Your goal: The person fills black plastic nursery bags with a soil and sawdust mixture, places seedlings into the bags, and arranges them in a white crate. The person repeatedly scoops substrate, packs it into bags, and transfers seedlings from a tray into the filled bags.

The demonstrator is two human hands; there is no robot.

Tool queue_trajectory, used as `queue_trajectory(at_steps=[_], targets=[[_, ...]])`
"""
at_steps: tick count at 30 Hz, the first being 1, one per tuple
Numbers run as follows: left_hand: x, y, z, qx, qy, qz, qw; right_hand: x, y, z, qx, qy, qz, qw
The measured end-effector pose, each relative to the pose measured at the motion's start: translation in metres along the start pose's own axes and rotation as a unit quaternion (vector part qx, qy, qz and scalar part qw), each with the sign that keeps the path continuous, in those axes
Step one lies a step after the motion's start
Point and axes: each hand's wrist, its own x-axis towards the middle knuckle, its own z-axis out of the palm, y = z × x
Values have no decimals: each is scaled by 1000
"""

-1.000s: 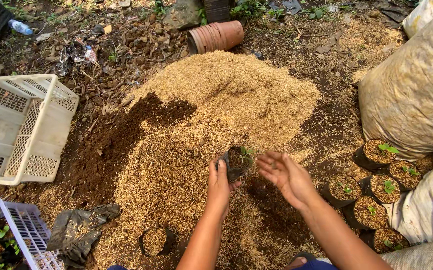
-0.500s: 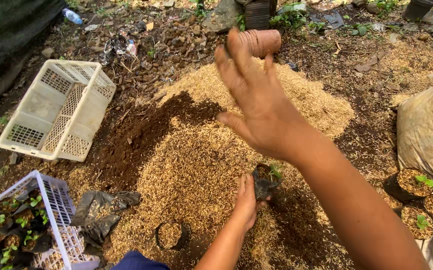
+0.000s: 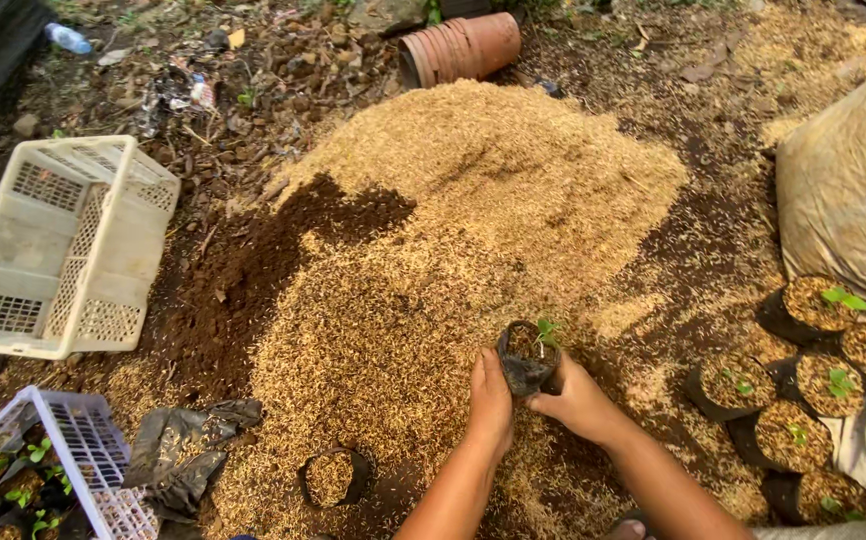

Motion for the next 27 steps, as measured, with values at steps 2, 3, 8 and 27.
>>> queue_trajectory(at_steps=[2,3,8,27], targets=[[-4,-5,8,-5,-39,24,999,0,14,-3,-27,23,-13,999],[-6,-5,11,-6,-53,20,998,1,16,-5,-41,31,-19,998],[-18,-1,21,-37,-109,-34,993,-9,-6,-8,-14,110,50,993],[-33,33,23,-80,-318,-55,943,-18,-42,-27,9,116,-25,993]])
